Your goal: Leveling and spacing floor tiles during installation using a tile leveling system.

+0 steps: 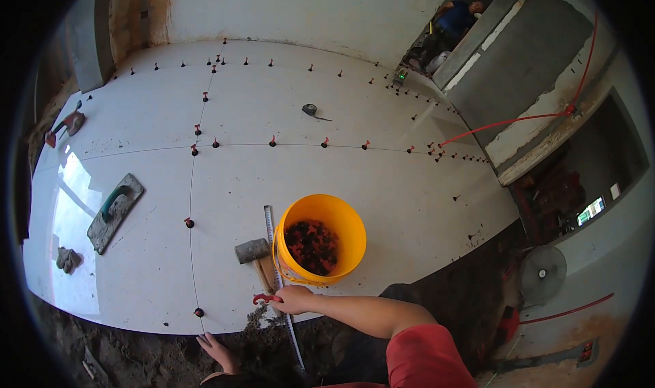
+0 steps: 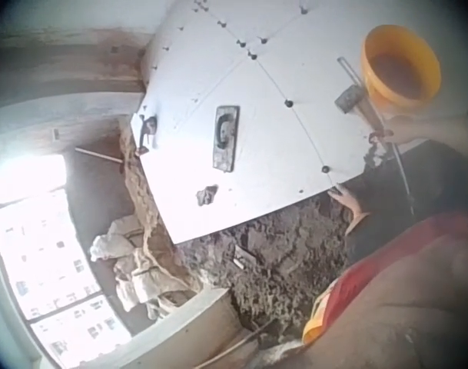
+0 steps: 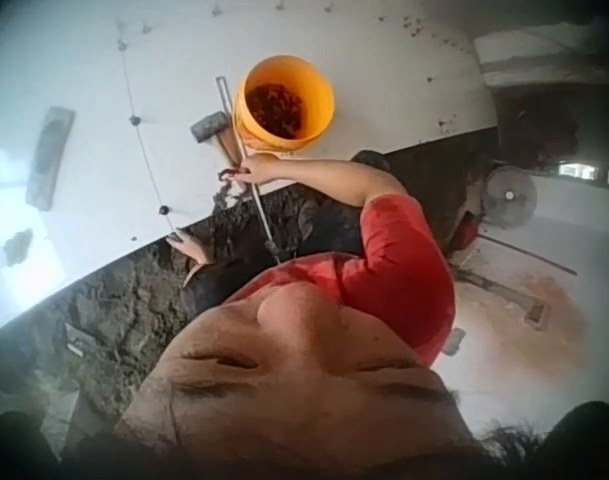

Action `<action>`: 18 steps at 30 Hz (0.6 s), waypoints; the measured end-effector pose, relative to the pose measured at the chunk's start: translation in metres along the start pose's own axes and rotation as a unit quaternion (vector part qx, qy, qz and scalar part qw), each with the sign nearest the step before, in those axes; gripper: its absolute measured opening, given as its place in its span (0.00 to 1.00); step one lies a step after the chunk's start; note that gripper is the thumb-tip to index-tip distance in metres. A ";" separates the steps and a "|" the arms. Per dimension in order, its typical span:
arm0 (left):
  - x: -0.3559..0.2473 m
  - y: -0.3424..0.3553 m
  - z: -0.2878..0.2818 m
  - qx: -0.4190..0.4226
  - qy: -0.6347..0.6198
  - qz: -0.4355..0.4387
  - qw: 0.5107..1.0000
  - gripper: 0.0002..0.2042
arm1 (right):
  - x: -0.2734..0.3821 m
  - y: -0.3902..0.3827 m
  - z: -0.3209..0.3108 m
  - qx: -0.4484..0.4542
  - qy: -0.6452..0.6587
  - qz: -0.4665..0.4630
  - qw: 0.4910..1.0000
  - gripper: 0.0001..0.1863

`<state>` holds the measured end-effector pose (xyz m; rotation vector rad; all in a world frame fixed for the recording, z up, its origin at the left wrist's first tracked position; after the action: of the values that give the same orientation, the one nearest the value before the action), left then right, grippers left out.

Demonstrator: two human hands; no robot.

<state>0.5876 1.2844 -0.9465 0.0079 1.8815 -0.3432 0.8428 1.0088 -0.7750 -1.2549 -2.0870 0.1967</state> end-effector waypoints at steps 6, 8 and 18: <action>-0.010 -0.002 0.011 0.090 -0.244 -0.187 0.947 0.38 | 0.002 -0.005 -0.003 0.000 -0.004 0.010 1.000 0.26; -0.008 -0.004 0.012 0.060 -0.212 -0.247 0.944 0.39 | 0.000 -0.006 -0.003 0.004 -0.006 0.016 1.000 0.26; 0.013 0.002 -0.001 0.050 -0.183 -0.319 0.928 0.43 | 0.015 -0.002 0.002 0.004 0.000 -0.002 1.000 0.24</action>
<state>0.5827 1.2846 -0.9592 -0.5751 1.4503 -0.8249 0.8359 1.0205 -0.7691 -1.2457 -2.0865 0.2031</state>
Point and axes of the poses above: each hand's wrist, its own y-axis towards the middle knuckle, its own z-axis out of the palm, x = y × z, the point moved 6 cm from there along y, towards the middle knuckle, and after that the axes turned 15 degrees about -x, right-handed, at the moved point
